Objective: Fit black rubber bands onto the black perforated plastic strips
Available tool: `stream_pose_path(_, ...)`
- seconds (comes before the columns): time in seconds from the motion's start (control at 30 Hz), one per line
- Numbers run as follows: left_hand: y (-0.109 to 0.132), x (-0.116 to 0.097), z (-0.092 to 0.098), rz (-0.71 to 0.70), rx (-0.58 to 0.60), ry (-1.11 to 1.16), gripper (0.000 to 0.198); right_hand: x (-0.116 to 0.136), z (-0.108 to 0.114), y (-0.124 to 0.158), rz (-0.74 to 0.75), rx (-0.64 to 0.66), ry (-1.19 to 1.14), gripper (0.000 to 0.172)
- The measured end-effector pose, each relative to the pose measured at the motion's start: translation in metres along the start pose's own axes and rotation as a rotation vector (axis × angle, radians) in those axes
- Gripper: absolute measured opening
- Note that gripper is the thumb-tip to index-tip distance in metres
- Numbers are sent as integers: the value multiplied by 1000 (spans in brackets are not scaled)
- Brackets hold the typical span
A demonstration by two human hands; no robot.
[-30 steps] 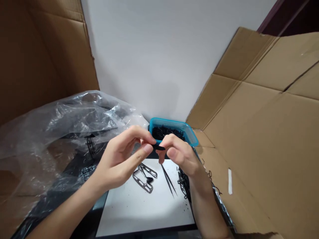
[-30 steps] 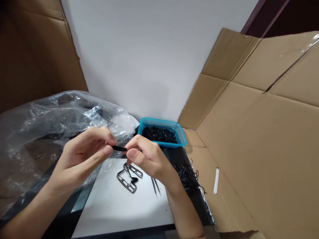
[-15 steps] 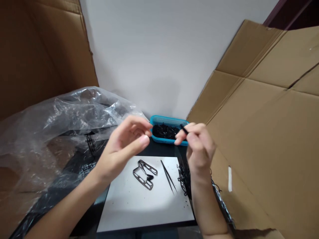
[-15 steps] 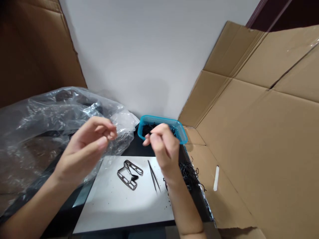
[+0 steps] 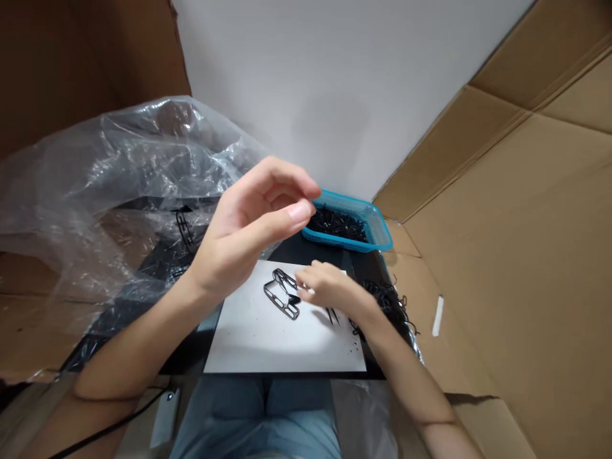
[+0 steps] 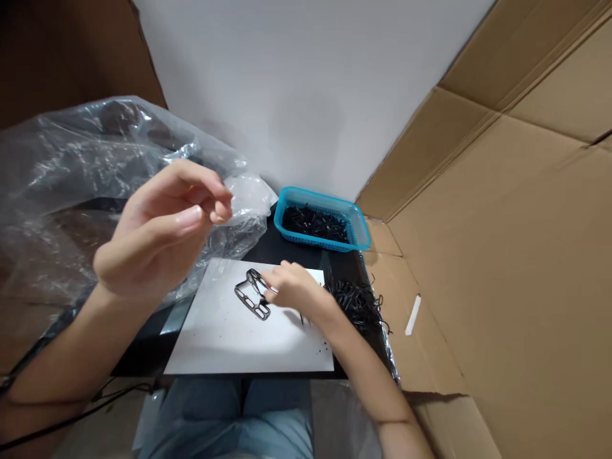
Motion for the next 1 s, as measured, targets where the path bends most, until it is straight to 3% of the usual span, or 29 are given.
stream_pose_path(0.1, 1, -2, 1, -10, -18, -35, 10, 9, -36, 7, 34, -10, 37, 22)
stream_pose_path(0.2, 4, -5, 1, -32, -20, -48, 10, 8, -52, 12, 50, -51, 48, 32)
stream_pose_path(0.47, 7, -10, 2, -47, 30, 34, 9, 5, -73, 13, 69, -81, 110, 14)
stream_pose_path(0.67, 7, -8, 2, -35, 34, -22, 6, 7, -79, 23, 61, -180, 155, 24)
stream_pose_path(0.83, 8, -9, 1, -34, 20, -64, 3, 11, -80, 24, 39, -245, 44, 13)
stream_pose_path(1.0, 7, -7, 2, -18, 39, -110, 3, 6, -43, 20, -52, -346, -182, 10)
Point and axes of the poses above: each hand's wrist, its own y-axis away from the middle knuckle, its own z-axis out of the back of the hand, x = y × z, the point moved 5 cm from there along -y, towards the middle knuckle, and after that the axes turned 3 degrees about x, right-handed, at the moved point
